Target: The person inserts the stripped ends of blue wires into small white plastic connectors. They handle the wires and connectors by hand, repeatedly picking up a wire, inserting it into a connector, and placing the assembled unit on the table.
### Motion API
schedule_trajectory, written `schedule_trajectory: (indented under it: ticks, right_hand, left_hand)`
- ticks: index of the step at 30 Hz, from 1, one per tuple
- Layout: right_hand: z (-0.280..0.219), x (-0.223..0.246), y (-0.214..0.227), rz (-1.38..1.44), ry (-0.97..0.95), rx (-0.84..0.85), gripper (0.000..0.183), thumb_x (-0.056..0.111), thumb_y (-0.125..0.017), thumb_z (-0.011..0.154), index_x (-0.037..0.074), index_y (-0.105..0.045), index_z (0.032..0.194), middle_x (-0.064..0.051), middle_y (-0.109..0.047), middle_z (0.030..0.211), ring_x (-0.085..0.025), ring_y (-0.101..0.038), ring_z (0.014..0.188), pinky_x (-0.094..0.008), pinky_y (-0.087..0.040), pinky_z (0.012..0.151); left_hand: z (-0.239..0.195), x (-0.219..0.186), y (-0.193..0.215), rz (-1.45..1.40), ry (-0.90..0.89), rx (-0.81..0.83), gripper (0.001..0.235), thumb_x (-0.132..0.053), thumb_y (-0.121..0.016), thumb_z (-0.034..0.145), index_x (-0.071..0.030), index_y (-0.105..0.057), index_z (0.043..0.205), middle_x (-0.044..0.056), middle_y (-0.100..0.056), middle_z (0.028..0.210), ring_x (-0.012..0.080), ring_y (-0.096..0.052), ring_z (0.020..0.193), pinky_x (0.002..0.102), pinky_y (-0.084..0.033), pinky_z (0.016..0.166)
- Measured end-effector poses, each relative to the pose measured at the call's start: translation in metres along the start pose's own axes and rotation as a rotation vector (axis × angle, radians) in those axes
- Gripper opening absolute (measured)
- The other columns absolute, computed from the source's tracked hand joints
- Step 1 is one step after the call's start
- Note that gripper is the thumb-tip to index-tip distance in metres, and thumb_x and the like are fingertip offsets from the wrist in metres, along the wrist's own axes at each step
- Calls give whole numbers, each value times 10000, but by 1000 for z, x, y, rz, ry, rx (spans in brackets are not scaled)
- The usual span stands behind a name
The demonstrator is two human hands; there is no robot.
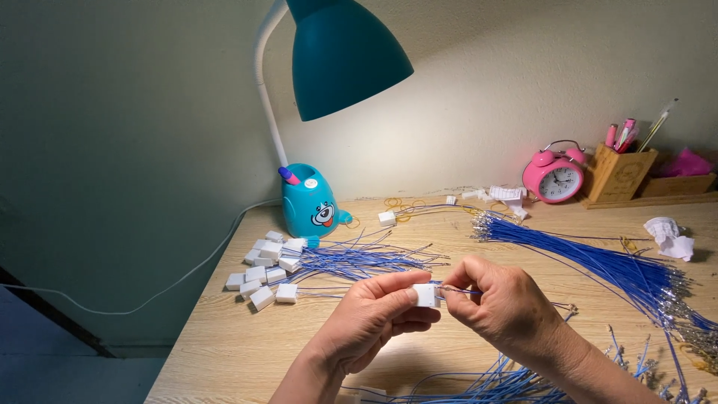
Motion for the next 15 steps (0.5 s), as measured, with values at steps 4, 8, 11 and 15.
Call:
schedule_trajectory:
  ticks: [4, 8, 11, 15]
  right_hand:
    - [-2, 4, 3, -7, -16, 12, 99, 287, -692, 777, 208, -699, 717, 78, -633, 557, -83, -512, 513, -244, -422, 536]
    - [0, -1, 1, -53, 54, 30, 60, 283, -705, 733, 233, -699, 700, 90, -648, 555, -75, -539, 504, -241, -436, 536]
    - [2, -5, 1, -63, 98, 24, 55, 287, -714, 729, 240, -708, 701, 101, -662, 569, -78, -541, 516, -247, -438, 544]
    - [4, -8, -1, -117, 125, 23, 59, 325, -700, 737, 275, -731, 735, 104, -661, 570, -97, -534, 527, -270, -430, 562]
  left_hand:
    - [-3, -4, -5, 9, 7, -23, 361, -29, -615, 866, 20, -656, 1222, 245, -704, 959, 311, -689, 776, 367, -572, 776]
    - [-4, -3, -4, 27, 12, 3, 366, -40, -631, 859, 15, -659, 1220, 230, -708, 958, 302, -694, 778, 356, -579, 771]
    - [-4, -3, -3, 29, 10, 19, 375, -48, -633, 860, 10, -655, 1230, 234, -707, 959, 298, -695, 782, 357, -579, 777]
    - [-4, -3, -4, 62, -10, 28, 373, -56, -634, 863, 9, -658, 1229, 234, -714, 975, 288, -698, 780, 340, -580, 766]
Point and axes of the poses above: each hand's wrist, its own z-axis towards the middle knuckle, its own y-axis out of the back of the hand, x = y × z, the point moved 2 cm from there along z, towards the middle knuckle
